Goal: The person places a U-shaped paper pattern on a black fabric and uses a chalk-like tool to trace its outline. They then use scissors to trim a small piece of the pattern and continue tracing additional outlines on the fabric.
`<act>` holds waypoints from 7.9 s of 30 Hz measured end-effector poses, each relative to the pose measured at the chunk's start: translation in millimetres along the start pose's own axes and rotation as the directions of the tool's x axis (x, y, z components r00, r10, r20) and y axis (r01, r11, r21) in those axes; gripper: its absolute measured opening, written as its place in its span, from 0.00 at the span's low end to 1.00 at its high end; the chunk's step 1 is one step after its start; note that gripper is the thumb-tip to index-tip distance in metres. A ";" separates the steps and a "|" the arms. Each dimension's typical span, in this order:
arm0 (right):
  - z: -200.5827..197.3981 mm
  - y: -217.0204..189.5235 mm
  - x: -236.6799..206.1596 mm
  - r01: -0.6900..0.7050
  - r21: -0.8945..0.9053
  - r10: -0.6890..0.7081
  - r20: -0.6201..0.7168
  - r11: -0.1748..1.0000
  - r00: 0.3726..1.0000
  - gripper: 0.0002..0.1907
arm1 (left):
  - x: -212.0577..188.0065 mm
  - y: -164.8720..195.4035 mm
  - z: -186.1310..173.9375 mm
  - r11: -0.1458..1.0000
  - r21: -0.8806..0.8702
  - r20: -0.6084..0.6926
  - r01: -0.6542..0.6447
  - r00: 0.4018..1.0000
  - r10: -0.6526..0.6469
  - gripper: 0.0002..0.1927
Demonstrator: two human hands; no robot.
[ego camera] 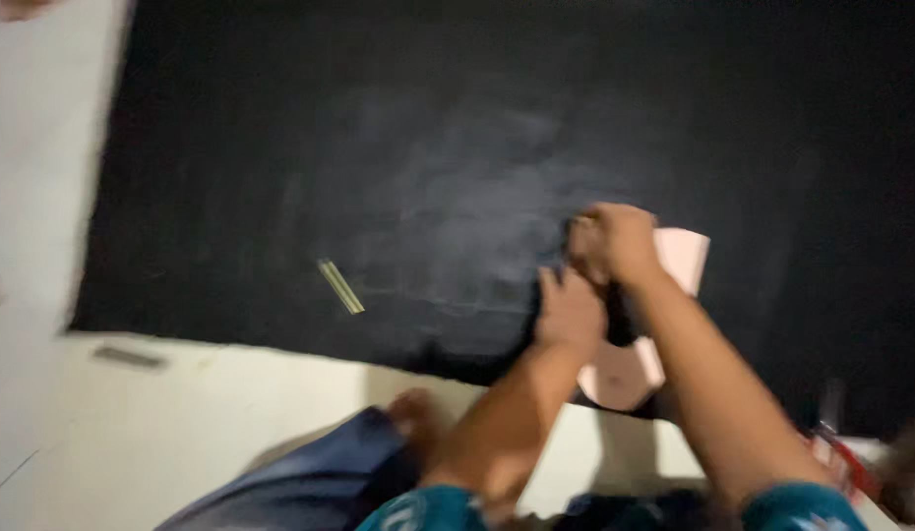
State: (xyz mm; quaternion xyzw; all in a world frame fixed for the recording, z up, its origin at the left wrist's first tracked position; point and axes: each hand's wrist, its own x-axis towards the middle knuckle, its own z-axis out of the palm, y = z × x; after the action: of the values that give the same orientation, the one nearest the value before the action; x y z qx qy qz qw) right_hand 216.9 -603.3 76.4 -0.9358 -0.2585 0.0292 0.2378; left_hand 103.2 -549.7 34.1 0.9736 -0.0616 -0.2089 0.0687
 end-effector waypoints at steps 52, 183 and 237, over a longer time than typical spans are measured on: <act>-36.1 18.0 -27.4 -0.277 0.282 0.270 0.062 0.919 0.961 0.13 | 9.6 17.0 -13.5 0.989 0.125 0.109 -0.080 0.992 0.067 0.34; -36.5 72.6 -202.8 -0.414 0.081 0.419 -0.063 0.907 0.906 0.10 | 4.4 28.9 -27.3 0.988 0.109 0.291 -0.109 0.954 0.073 0.61; -45.3 60.2 -218.0 -0.431 0.075 0.432 0.009 0.899 0.902 0.10 | 6.4 25.9 -26.8 0.975 0.174 0.156 -0.138 0.981 0.111 0.44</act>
State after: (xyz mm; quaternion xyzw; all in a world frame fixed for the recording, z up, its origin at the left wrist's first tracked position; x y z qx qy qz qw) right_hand 64.7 -776.6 74.0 -0.9603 -0.0426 0.0873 0.2613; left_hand 117.8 -573.2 59.8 0.9521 -0.1467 -0.2681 -0.0135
